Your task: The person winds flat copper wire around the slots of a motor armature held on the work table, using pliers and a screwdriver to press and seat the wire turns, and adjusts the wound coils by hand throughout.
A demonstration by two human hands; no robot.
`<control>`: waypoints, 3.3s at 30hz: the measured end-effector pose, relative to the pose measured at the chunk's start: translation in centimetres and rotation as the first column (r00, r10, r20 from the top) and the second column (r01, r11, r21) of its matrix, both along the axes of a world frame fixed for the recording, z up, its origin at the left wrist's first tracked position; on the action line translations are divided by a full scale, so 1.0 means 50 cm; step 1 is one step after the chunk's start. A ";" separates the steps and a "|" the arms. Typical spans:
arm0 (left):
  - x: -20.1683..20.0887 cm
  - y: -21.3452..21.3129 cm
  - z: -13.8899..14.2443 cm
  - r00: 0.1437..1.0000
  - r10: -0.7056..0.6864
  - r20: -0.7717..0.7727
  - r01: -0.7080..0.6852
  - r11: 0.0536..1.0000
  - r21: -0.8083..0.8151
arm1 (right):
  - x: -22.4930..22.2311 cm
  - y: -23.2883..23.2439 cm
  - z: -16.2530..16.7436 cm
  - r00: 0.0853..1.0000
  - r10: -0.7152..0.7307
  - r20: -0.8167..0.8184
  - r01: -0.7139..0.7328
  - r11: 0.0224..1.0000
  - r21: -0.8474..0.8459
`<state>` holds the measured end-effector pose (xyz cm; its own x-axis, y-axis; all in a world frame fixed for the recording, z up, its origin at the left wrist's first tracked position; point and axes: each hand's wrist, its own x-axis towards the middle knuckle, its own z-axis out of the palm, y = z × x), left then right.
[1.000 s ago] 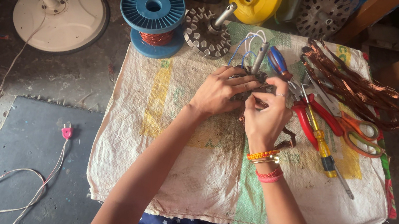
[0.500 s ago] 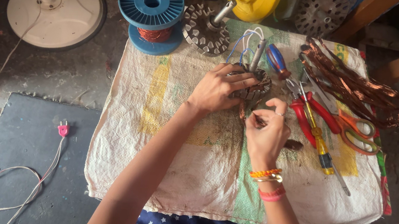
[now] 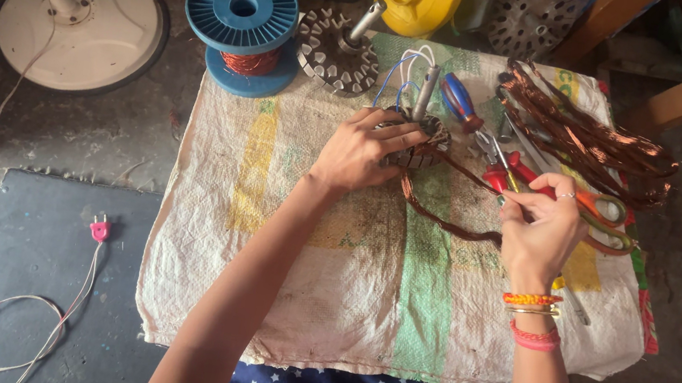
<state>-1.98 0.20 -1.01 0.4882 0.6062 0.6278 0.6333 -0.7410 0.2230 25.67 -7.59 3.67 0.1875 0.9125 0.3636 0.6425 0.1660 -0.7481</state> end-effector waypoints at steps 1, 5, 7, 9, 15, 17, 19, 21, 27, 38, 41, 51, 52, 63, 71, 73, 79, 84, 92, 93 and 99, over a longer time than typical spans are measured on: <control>-0.002 0.000 0.000 1.000 0.000 0.007 0.000 1.000 -0.004 | -0.004 0.002 0.000 1.000 0.010 -0.020 -0.010 1.000 0.016; -0.002 -0.003 0.001 1.000 -0.002 0.026 0.002 1.000 -0.024 | -0.027 0.001 0.014 0.927 -0.050 0.371 0.034 0.998 0.052; 0.000 -0.003 0.002 1.000 -0.001 0.025 0.002 1.000 -0.027 | -0.044 0.006 0.028 0.872 -0.031 0.489 0.008 0.999 0.050; 0.001 -0.003 0.004 1.000 0.009 0.021 -0.009 1.000 -0.021 | -0.074 0.021 0.039 0.800 0.003 0.600 -0.065 0.995 0.081; -0.002 -0.006 0.010 0.999 -0.004 0.037 0.005 1.000 -0.026 | -0.155 0.066 0.050 0.691 0.217 0.689 -0.252 0.966 -0.051; -0.003 -0.006 0.012 0.999 -0.008 0.047 0.009 1.000 -0.025 | -0.166 0.077 0.048 0.768 0.290 0.571 -0.193 0.955 -0.225; -0.003 -0.007 0.013 0.998 -0.011 0.057 0.013 1.000 -0.023 | -0.164 0.076 0.047 0.833 0.265 0.485 -0.248 0.963 -0.100; -0.003 -0.007 0.014 0.998 -0.017 0.065 0.019 1.000 -0.023 | -0.162 0.074 0.044 0.867 0.258 0.425 -0.285 0.958 0.000; -0.004 -0.010 0.018 0.998 -0.022 0.064 0.022 1.000 -0.007 | -0.167 0.071 0.044 0.933 0.238 0.270 -0.232 0.971 -0.053; -0.002 -0.009 0.014 0.997 -0.016 0.069 0.016 1.000 -0.004 | -0.191 0.072 0.052 0.959 0.160 0.235 -0.192 0.974 0.119; -0.003 -0.007 0.011 0.998 -0.018 0.065 0.018 1.000 -0.006 | -0.190 0.080 0.051 0.971 0.158 0.179 -0.159 0.987 -0.010; -0.002 -0.009 0.015 0.999 -0.024 0.048 0.026 0.999 -0.035 | -0.117 0.165 0.029 0.897 0.377 -0.232 -0.427 0.873 -0.234; -0.001 -0.008 0.015 0.999 -0.022 0.050 0.023 0.999 -0.031 | -0.103 0.167 0.034 0.880 0.410 -0.240 -0.466 0.843 -0.269; -0.002 -0.009 0.014 0.998 -0.019 0.060 0.020 0.999 -0.032 | -0.116 0.145 0.093 0.897 0.429 0.106 -0.397 0.888 -0.231; -0.001 -0.006 0.009 0.999 -0.006 0.053 0.008 1.000 -0.021 | -0.112 0.161 0.028 0.937 0.345 0.047 -0.342 0.937 -0.070; -0.001 -0.006 0.009 0.999 -0.007 0.052 0.008 1.000 -0.025 | -0.104 0.178 0.023 0.925 0.355 -0.138 -0.370 0.923 -0.106; -0.001 -0.007 0.014 0.998 -0.015 0.054 0.016 1.000 -0.021 | -0.091 0.182 0.064 0.863 0.481 -0.153 -0.504 0.808 -0.306; -0.005 -0.008 0.017 0.997 -0.031 0.072 0.032 0.999 -0.019 | -0.109 0.166 0.102 0.879 0.466 0.100 -0.417 0.854 -0.312; -0.004 -0.008 0.016 0.997 -0.022 0.077 0.024 0.999 -0.031 | -0.131 0.154 0.076 0.899 0.429 -0.091 -0.437 0.891 -0.125; -0.005 -0.008 0.016 0.996 -0.025 0.081 0.027 0.999 -0.024 | -0.127 0.154 0.076 0.902 0.429 -0.057 -0.432 0.891 -0.139; -0.004 -0.009 0.016 0.999 -0.017 0.050 0.019 0.999 -0.043 | -0.108 0.160 0.103 0.884 0.457 0.092 -0.416 0.862 -0.289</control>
